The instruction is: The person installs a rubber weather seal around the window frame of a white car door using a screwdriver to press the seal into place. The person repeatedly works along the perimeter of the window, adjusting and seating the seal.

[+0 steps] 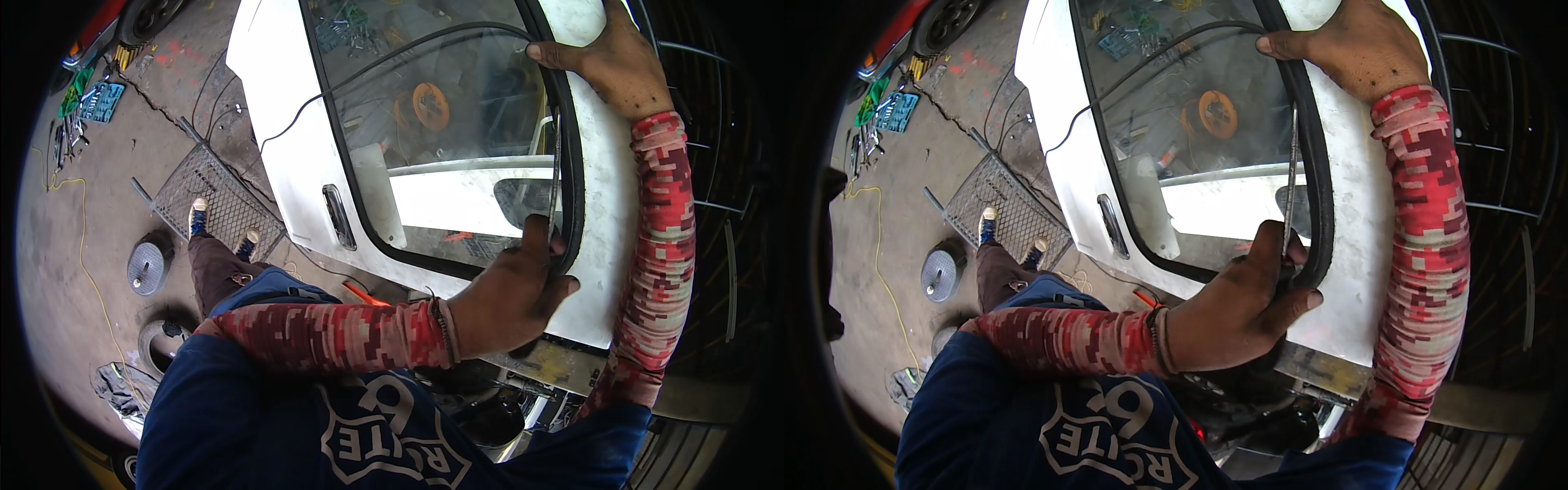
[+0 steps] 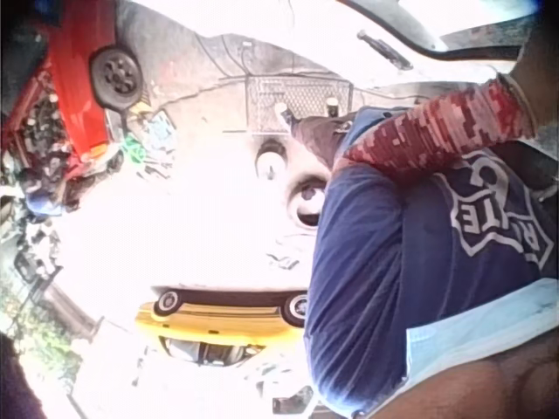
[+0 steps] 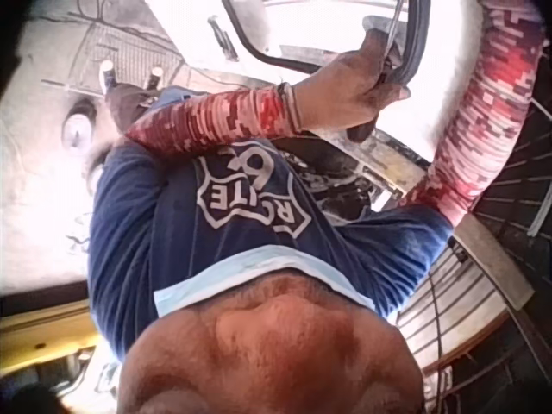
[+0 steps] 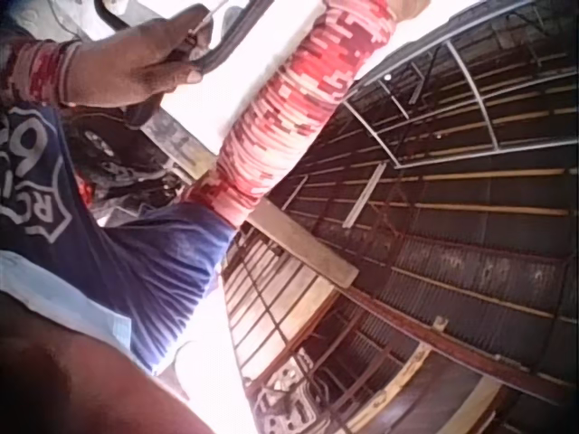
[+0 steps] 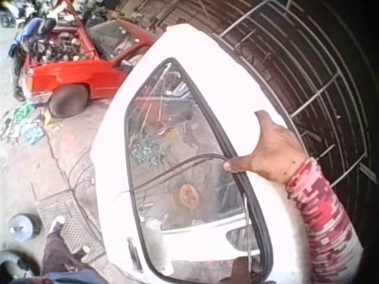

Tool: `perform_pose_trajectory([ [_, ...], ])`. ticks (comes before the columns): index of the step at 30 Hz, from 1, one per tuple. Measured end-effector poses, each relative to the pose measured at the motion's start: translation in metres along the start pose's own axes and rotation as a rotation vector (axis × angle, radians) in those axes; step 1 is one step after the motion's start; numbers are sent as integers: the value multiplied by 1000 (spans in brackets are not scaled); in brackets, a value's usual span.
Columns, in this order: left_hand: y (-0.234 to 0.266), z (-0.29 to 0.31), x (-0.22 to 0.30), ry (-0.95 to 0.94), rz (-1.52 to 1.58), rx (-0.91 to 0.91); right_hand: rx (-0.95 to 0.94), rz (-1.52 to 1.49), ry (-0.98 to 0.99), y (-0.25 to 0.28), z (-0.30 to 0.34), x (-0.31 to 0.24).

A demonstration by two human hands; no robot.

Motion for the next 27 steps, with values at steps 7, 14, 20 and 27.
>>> perform_pose_trajectory([
  [7, -15, 6, 43, 296, 1034, -104, -8, -86, 16, -12, -9, 10],
  [14, -9, -4, 13, 229, 299, -101, 85, -21, 89, -1, -3, -17],
  [20, 5, 0, 0, 244, 498, -143, 11, -37, 14, 2, -5, -3],
  [27, 88, 7, 45, 91, 293, 203, -26, -49, 18, -1, -10, 15],
])
Point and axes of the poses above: each hand's wrist, its own z-axis away from the middle knuckle, its own y-axis out of the back of the hand, x = y × z, the point moved 6 cm from there along -z, towards the middle knuckle, and after that the axes turned 15 degrees about z, right-handed, at the moved point
